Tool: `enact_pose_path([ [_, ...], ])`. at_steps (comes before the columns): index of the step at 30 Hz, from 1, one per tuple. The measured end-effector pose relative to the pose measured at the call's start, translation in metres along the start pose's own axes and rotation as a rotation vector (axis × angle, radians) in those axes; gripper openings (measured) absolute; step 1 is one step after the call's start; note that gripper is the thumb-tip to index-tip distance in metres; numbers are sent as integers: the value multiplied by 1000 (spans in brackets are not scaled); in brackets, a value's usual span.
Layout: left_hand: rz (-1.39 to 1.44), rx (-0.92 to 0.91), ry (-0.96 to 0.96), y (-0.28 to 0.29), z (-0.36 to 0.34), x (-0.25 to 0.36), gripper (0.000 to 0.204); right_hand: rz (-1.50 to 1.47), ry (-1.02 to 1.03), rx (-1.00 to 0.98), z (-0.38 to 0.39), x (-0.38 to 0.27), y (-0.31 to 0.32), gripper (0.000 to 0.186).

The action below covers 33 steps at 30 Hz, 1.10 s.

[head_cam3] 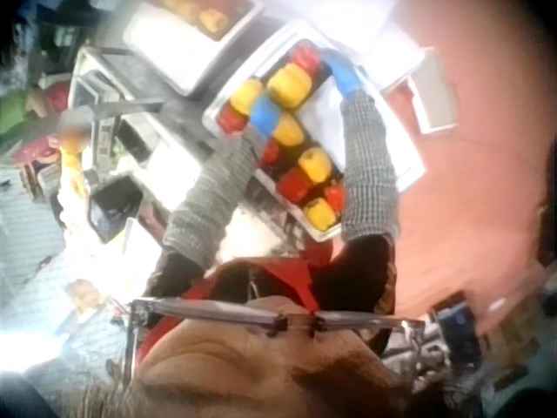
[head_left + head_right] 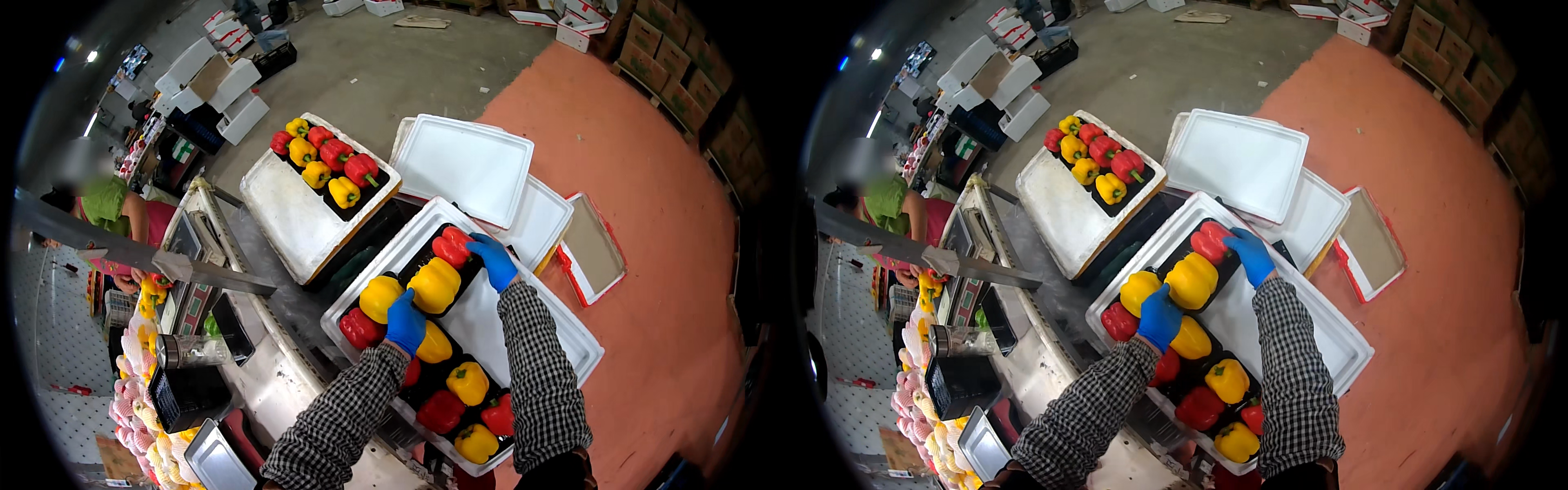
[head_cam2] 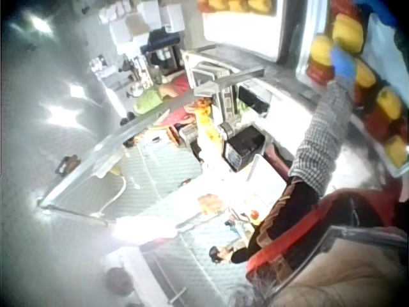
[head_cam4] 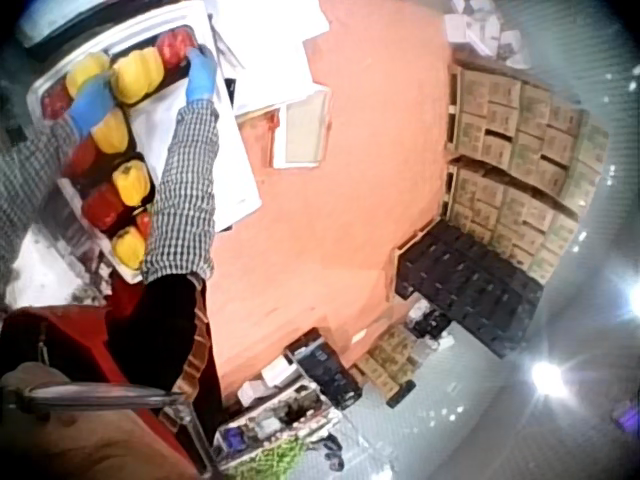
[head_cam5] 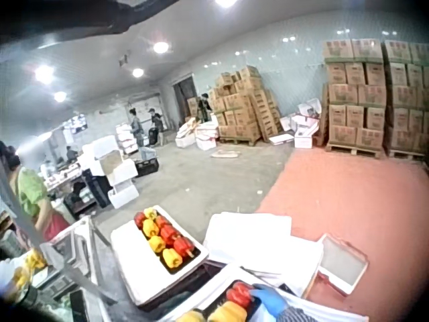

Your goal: The person removes protective foam nets from red and yellow bell peppers, trims the stems with scissors, weighs the peppers on a digital scale, and places them into black plastic trays. The person repeats this process for multiple peppers while coworkers work nearby.

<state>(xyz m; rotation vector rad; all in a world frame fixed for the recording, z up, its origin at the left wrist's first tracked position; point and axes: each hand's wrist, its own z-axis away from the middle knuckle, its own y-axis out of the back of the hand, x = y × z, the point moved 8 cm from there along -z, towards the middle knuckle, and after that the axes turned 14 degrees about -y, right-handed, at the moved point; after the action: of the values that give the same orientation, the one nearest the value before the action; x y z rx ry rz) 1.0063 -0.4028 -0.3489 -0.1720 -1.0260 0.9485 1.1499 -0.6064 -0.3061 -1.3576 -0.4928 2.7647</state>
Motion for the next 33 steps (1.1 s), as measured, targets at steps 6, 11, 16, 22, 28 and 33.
enact_pose_path([
  [6, -9, 52, -8, 12, -21, 1, 28, 259, 64, 155, -13, -3, -13, 63],
  [11, -146, 110, -92, -5, 3, 13, 24, 801, 138, 540, 20, -15, -27, 72],
  [16, -124, 182, -52, -9, 10, 24, 31, 534, 173, 675, 46, 32, -8, 76],
  [22, -1370, -375, -734, -31, 36, 64, 34, -312, -215, 189, 55, 97, -34, 59],
  [28, -249, 29, -267, -3, 91, 67, 42, -475, -121, 48, 40, 92, -69, 50],
  [33, -318, -194, -200, -2, 179, 98, 44, -345, -112, 213, 39, 108, -48, 39],
])
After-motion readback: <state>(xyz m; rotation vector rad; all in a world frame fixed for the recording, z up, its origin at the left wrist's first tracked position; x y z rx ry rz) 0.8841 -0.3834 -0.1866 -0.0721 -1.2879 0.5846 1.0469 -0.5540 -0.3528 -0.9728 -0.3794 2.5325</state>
